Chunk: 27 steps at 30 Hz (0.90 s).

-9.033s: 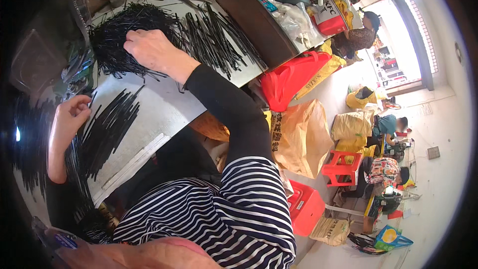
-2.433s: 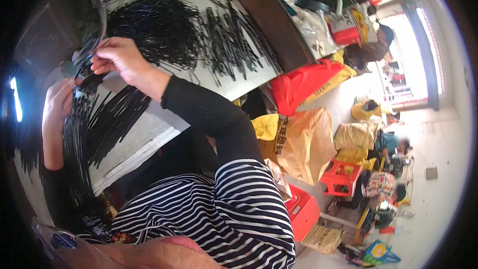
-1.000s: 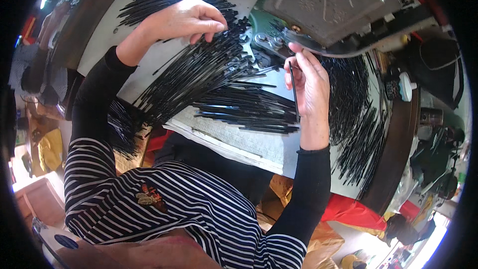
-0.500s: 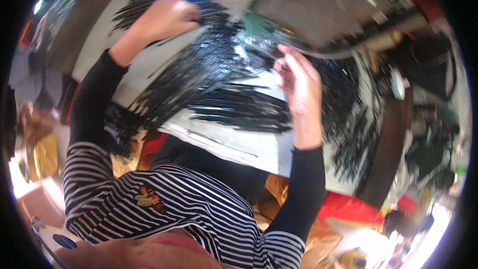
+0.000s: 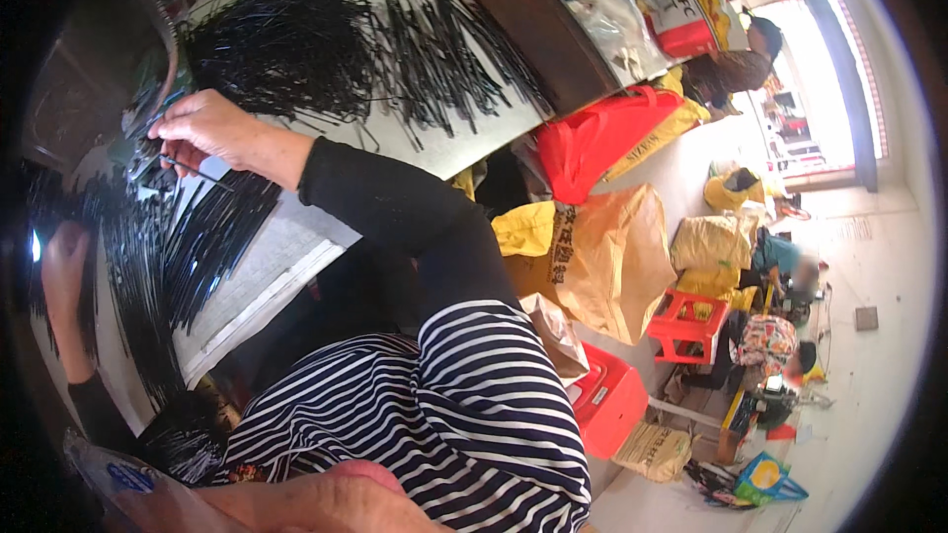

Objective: The person assembles small black plastic components by pressing plastic rods into plastic sleeves using an assembly press, creating assembled parts.

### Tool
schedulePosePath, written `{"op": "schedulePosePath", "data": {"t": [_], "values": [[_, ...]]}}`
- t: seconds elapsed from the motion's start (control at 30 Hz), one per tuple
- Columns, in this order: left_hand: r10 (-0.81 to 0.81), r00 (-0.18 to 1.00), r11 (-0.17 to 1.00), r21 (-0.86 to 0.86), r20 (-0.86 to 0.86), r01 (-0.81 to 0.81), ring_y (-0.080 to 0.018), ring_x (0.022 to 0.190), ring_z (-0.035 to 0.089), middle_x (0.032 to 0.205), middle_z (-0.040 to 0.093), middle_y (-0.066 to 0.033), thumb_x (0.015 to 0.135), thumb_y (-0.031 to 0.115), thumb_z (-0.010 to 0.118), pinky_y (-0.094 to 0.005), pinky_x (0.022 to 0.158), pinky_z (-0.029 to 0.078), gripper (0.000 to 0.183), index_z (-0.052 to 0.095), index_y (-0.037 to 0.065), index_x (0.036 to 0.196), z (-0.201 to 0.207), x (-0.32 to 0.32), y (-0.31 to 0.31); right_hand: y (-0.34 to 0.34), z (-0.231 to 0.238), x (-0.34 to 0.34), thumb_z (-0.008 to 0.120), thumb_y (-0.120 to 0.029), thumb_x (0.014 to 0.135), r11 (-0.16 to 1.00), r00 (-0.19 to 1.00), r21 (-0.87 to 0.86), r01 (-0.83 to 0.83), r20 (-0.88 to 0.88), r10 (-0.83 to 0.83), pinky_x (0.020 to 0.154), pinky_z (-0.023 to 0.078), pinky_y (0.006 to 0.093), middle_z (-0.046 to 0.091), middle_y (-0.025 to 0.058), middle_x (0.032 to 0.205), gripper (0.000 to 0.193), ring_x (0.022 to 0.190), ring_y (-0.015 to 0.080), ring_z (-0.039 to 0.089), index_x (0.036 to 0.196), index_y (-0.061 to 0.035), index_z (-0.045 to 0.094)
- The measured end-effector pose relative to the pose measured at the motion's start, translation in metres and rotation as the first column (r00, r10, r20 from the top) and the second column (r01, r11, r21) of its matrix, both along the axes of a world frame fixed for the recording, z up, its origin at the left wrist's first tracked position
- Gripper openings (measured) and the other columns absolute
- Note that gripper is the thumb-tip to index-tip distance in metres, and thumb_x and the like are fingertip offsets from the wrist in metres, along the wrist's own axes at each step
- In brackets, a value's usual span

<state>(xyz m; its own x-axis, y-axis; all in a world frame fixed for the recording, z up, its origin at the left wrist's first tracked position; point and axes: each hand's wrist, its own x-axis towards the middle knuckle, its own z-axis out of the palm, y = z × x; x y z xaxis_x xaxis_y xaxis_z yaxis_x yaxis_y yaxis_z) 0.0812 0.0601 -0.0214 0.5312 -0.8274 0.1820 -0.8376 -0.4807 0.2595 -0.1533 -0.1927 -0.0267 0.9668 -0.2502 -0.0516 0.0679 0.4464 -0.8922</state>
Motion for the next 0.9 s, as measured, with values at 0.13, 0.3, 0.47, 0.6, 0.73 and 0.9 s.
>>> {"op": "schedulePosePath", "data": {"t": [0.13,0.3,0.47,0.6,0.73,0.9], "values": [[-0.018,0.997,0.998,-0.059,0.069,0.022,-0.0164,0.066,0.053,0.077,0.058,-0.0106,0.085,0.016,0.058,-0.0273,0.057,0.044,0.023,0.055,-0.003,0.098,-0.006,0.009,0.004,-0.001,-0.003,0.001,0.052,-0.012,0.088,1.0,1.0,-0.018,-0.008,0.017,0.008,0.045,0.048,0.0265,0.06,0.0141,0.073,0.022,0.051,0.0177,0.058,0.099,0.0062,0.058],[-0.059,0.893,0.984,-0.177,-0.445,-0.024,-0.0069,0.058,0.05,0.079,0.057,-0.0019,0.085,0.021,0.059,-0.0199,0.044,0.036,0.029,0.056,0.0,0.105,0.017,-0.018,-0.013,0.008,-0.002,0.014,0.054,-0.015,0.089,1.0,1.0,-0.017,-0.023,-0.016,0.023,0.046,0.048,0.0238,0.06,0.0112,0.075,0.026,0.055,0.016,0.059,0.105,0.0055,0.058],[-0.092,0.613,0.907,-0.32,-0.785,-0.274,-0.0023,0.048,0.043,0.074,0.055,0.0003,0.084,0.024,0.062,-0.0182,0.04,0.028,0.032,0.06,0.004,0.108,0.041,-0.074,-0.049,0.014,0.016,0.004,0.052,-0.018,0.09,0.979,0.992,-0.197,-0.049,-0.121,0.026,0.045,0.04,0.0192,0.059,0.0068,0.074,0.027,0.053,0.0099,0.053,0.108,0.0007,0.058],[-0.25,0.585,0.854,-0.46,-0.772,-0.242,-0.0035,0.045,0.046,0.07,0.055,0.0004,0.084,0.025,0.062,-0.0171,0.039,0.034,0.032,0.062,0.003,0.107,0.031,-0.09,-0.062,0.024,0.026,0.001,0.048,-0.018,0.091,0.943,0.975,-0.293,-0.16,-0.196,0.104,0.045,0.041,0.0186,0.057,0.0042,0.073,0.028,0.052,0.0084,0.052,0.111,0.0014,0.055],[-0.286,0.529,0.829,-0.484,-0.799,-0.282,-0.004,0.045,0.045,0.07,0.055,-0.0005,0.085,0.026,0.062,-0.0173,0.038,0.033,0.031,0.062,0.002,0.105,0.014,-0.092,-0.067,0.028,0.018,0.001,0.047,-0.016,0.092,0.911,0.959,-0.341,-0.23,-0.236,0.154,0.045,0.04,0.0177,0.057,0.0042,0.072,0.028,0.052,0.0075,0.052,0.112,0.0022,0.054],[-0.376,0.421,0.809,-0.514,-0.826,-0.286,-0.0041,0.048,0.044,0.074,0.053,-0.0012,0.088,0.024,0.057,-0.0166,0.04,0.031,0.031,0.06,0.003,0.111,0.012,-0.094,-0.067,0.03,0.021,0.0,0.047,-0.016,0.092,0.903,0.961,-0.365,-0.227,-0.235,0.147,0.046,0.04,0.0174,0.057,0.0038,0.072,0.028,0.052,0.0063,0.051,0.113,0.0021,0.054]]}}
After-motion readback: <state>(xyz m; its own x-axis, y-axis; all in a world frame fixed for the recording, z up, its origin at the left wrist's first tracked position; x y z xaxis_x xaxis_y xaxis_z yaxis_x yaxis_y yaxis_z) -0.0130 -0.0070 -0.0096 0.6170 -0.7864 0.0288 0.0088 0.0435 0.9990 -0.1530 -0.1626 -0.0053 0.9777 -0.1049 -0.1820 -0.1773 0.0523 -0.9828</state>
